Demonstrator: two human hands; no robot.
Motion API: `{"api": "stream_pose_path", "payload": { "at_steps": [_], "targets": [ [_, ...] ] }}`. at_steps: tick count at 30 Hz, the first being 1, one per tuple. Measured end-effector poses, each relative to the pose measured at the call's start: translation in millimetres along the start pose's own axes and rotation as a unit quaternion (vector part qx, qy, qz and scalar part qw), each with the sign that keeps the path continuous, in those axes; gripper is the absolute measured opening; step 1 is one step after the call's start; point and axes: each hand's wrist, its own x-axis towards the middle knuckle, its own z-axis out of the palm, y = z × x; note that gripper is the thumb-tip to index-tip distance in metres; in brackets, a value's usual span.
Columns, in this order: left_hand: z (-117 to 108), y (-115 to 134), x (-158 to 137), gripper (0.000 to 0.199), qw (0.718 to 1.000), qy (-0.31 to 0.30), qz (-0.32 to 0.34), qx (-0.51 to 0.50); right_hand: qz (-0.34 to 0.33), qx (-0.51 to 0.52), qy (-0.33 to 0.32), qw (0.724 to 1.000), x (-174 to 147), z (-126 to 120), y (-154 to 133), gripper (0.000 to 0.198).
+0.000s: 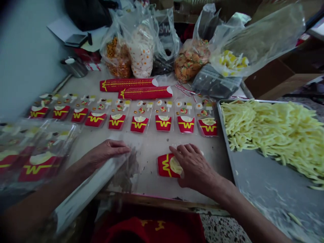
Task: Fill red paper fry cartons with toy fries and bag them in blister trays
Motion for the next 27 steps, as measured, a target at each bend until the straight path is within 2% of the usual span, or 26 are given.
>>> {"api": "stream_pose_path", "payload": {
  "at_steps": [3, 6, 9, 12, 16, 19, 23, 27],
  "targets": [
    [8.8, -2.6, -0.9, 0.024, 0.998, 0.045, 0.042, 0.014, -0.005, 0.002, 0.031, 1.0, -2.2, -30.6, -1.5, 0.1],
    [23.6, -2.0, -1.6, 0.031, 0.992, 0.105, 0.06, 0.028, -0.014, -0.005, 0.071, 0.997, -0.2, -63.0, -1.2, 0.103],
    [36.2, 2.7, -3.3, 0.035, 0.986, 0.126, 0.074, 0.077, 0.006, -0.017, 0.107, 0.994, 8.1, -81.3, 0.4, 0.104],
    [42.7, 8.9, -8.4, 0.035, 0.981, 0.128, 0.098, 0.107, 0.042, -0.042, 0.138, 0.989, 15.8, -84.8, 1.2, 0.102],
    [49.3, 14.9, -15.8, 0.04, 0.973, 0.156, 0.138, 0.1, 0.066, -0.066, 0.18, 0.979, 18.1, -85.2, -4.9, 0.099],
    [54.2, 16.5, -16.8, 0.038, 0.974, 0.141, 0.131, 0.123, 0.067, -0.083, 0.211, 0.972, 15.1, -87.3, -10.7, 0.098],
    [51.2, 17.2, -18.1, 0.036, 0.978, 0.06, 0.13, 0.155, 0.078, -0.088, 0.213, 0.97, 5.1, -82.4, -4.7, 0.098],
    [50.8, 21.0, -25.1, 0.025, 0.972, 0.102, 0.152, 0.149, 0.085, -0.053, 0.202, 0.974, -7.8, -73.4, 9.8, 0.096]
  ]
}}
